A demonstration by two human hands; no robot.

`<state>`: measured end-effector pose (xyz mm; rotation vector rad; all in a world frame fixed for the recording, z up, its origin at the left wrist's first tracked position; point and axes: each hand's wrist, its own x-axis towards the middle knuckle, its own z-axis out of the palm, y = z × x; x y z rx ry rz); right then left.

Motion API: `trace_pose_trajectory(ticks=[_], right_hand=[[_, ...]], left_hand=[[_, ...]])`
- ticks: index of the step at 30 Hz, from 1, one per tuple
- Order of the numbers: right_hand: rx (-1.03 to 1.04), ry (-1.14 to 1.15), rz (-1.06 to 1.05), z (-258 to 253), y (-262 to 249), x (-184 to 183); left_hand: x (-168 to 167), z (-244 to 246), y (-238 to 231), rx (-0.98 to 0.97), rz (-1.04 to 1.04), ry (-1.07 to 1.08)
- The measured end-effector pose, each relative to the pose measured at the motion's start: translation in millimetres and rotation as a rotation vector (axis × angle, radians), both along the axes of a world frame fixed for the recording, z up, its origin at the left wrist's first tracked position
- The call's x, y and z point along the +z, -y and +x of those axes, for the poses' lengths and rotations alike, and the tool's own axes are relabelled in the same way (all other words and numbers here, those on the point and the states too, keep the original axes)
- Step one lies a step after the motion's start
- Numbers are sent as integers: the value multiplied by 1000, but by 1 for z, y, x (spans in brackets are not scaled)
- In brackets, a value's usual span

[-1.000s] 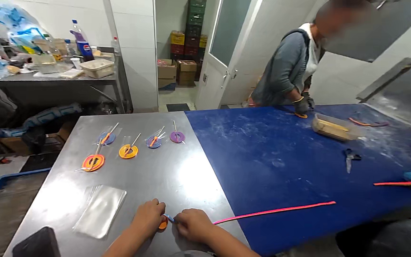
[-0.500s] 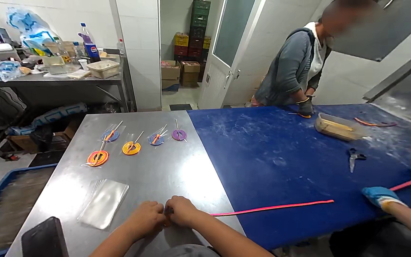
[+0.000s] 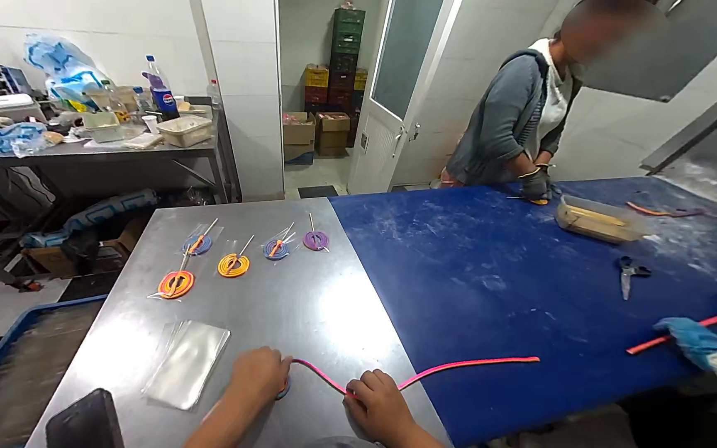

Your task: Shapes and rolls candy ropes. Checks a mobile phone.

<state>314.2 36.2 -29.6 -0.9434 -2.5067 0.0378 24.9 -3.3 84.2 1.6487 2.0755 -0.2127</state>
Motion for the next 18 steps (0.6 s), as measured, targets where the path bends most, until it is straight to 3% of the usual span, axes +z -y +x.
trace_pose_trajectory(ticks=[5, 7, 14, 16, 18], right_hand=[[37, 4, -3, -1, 0, 0], [33, 28, -18, -1, 0, 2], [21, 31, -12, 0, 0, 1], [19, 31, 3, -1, 0, 2], [14, 29, 4, -1, 0, 2]], left_hand=[[-4, -7, -4, -551, 131, -42], [-9, -4, -5, -651, 109, -100], [3, 3, -22, -112, -172, -226], [11, 0, -27, -67, -223, -220], [13, -3, -24, -159, -104, -180]])
